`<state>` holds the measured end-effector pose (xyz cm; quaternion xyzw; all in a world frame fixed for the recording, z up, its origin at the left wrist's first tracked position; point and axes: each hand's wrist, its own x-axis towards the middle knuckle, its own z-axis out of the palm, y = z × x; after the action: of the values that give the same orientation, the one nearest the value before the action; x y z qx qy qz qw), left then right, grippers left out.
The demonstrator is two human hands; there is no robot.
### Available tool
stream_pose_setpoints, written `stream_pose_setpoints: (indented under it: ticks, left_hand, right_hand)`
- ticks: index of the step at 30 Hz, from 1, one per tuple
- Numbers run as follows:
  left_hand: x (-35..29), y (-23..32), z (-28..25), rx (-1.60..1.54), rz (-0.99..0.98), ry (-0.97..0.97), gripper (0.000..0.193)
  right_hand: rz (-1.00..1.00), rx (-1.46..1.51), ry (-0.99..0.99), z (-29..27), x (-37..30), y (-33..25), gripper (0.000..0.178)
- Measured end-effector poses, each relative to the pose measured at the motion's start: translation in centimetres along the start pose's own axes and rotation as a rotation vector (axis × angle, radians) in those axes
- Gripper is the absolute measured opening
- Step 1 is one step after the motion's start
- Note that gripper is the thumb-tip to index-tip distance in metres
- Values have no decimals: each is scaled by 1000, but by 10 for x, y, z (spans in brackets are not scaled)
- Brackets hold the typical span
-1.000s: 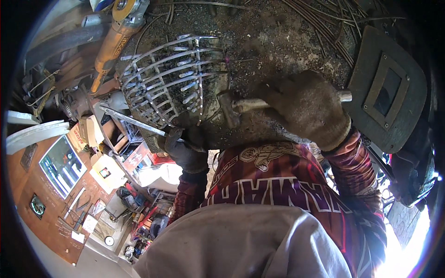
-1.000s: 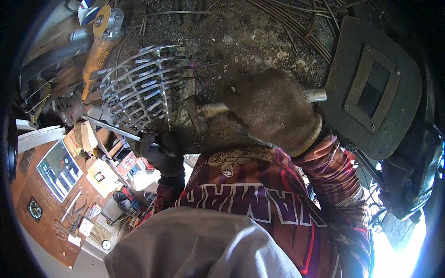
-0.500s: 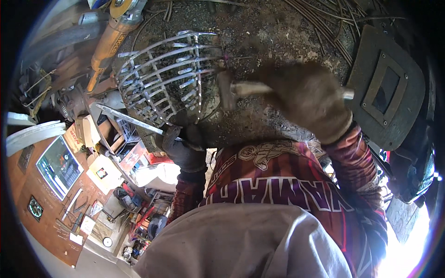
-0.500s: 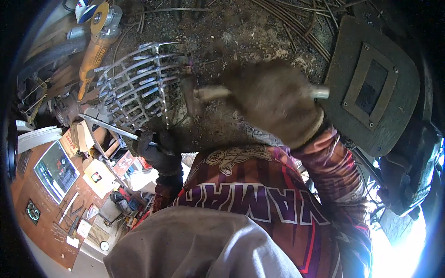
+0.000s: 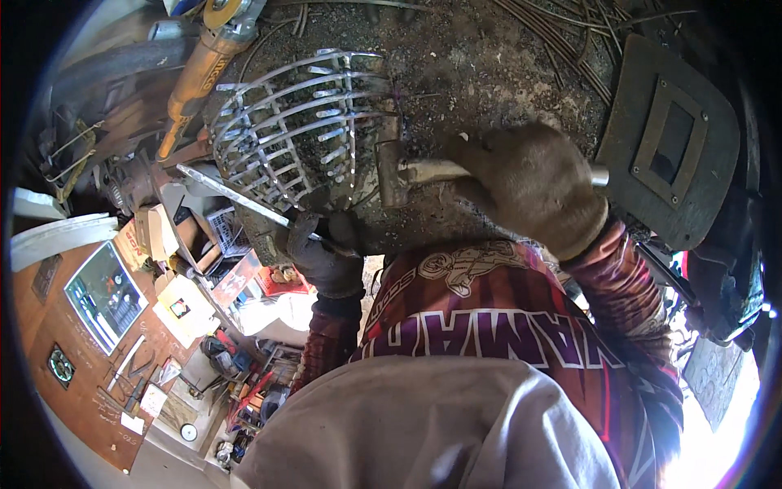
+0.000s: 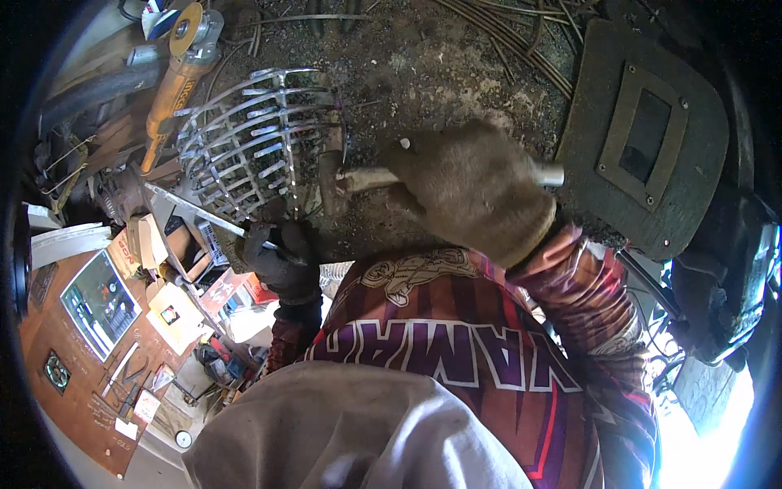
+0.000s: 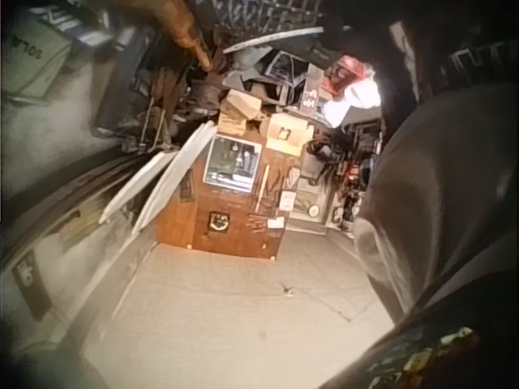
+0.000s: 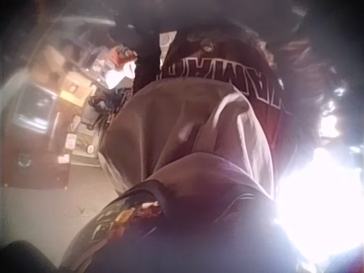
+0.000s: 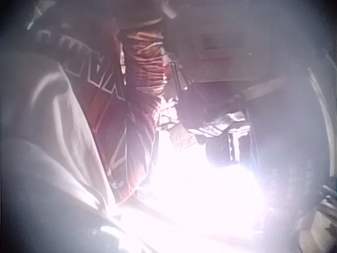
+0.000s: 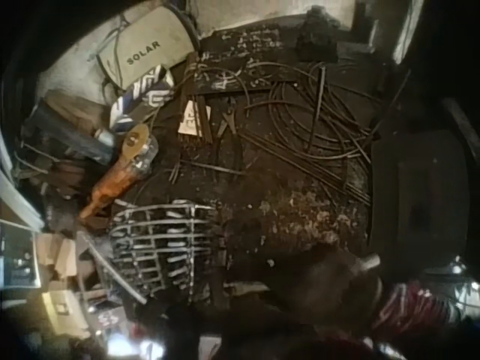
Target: The person welds metal rods onto a curved wire frame using a welding torch, then hammers a flat metal piece on a workbench.
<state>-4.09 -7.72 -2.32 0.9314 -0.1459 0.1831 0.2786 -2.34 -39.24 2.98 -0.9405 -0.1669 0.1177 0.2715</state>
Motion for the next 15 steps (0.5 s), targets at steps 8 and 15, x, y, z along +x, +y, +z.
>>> stream_pose_setpoints:
  ticks: [8, 15]
  left_hand:
    - [-4, -13, -3, -43, 33, -20, 28]
    - [-21, -35, -8, -355, -40, -68, 38]
  right_hand:
    - [410, 777, 225, 27, -42, -27, 50]
    - [768, 1358, 338, 46, -39, -66, 49]
